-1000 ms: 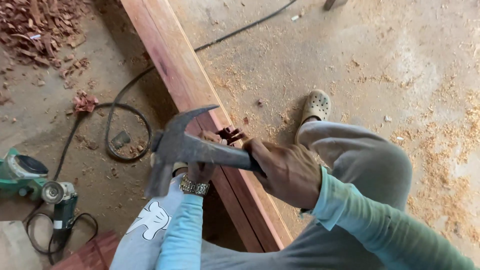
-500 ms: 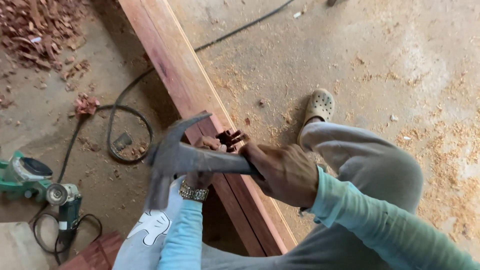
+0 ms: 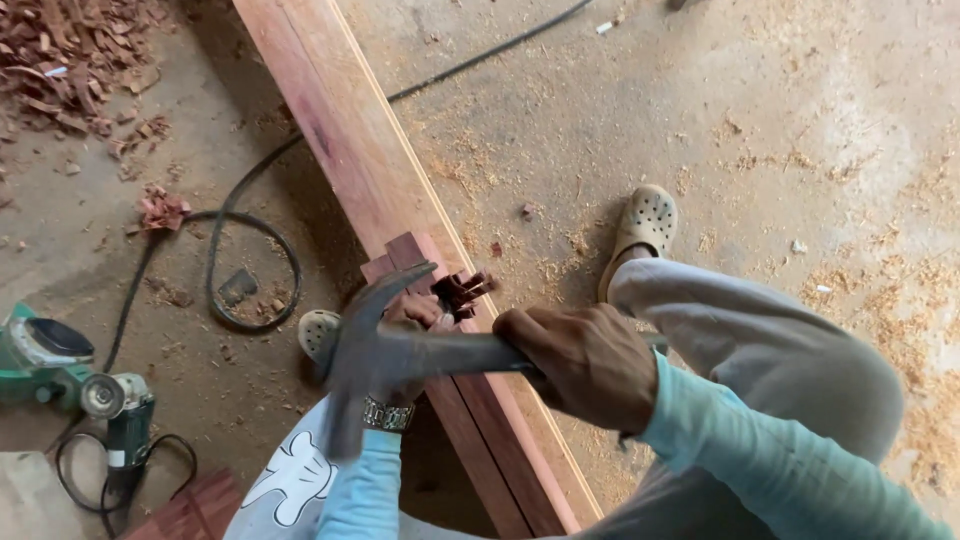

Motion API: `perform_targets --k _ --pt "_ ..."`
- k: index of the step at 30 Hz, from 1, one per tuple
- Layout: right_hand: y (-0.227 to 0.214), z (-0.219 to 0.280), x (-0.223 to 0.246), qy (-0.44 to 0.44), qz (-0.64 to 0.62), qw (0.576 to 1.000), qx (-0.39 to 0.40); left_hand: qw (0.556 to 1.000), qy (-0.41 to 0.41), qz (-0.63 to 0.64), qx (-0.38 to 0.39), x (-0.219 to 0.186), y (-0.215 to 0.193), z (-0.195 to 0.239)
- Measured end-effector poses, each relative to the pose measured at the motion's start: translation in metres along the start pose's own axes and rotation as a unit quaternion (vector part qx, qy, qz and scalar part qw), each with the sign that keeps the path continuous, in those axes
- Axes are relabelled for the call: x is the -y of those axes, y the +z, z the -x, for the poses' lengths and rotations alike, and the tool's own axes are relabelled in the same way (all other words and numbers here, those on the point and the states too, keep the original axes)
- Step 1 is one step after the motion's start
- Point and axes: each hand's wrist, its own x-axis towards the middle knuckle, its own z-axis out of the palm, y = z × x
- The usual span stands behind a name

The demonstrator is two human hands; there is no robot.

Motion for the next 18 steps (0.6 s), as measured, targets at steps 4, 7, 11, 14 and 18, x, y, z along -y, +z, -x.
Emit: perform_targets --k 4,7,11,14,18 --pt "-0.013 -0.004 0.013 -0.135 -0.129 0.966 -0.178 1.0 -0.017 -0.009 0.008 -0.005 -0.007 0.006" --pt "0.027 0.002 -0.02 -0.013 -0.044 0.999 -0.014 1.0 -0.017 -0.012 0.017 -0.011 -0.012 -0.001" --pt "0.026 0.0 -0.032 0.089 0.097 0.982 0.132 0.997 -0.014 -0.074 0.018 -0.025 -0.014 -0.033" --pt "0.001 -0.004 -0.029 0.026 0.079 0.996 0.011 0.985 -0.051 -0.165 0.018 -0.042 -0.015 -0.037" --pt "0.001 0.003 -0.047 0.035 0.049 0.998 -0.021 0.976 -0.208 -0.059 0.02 -0.011 0.01 -0.049"
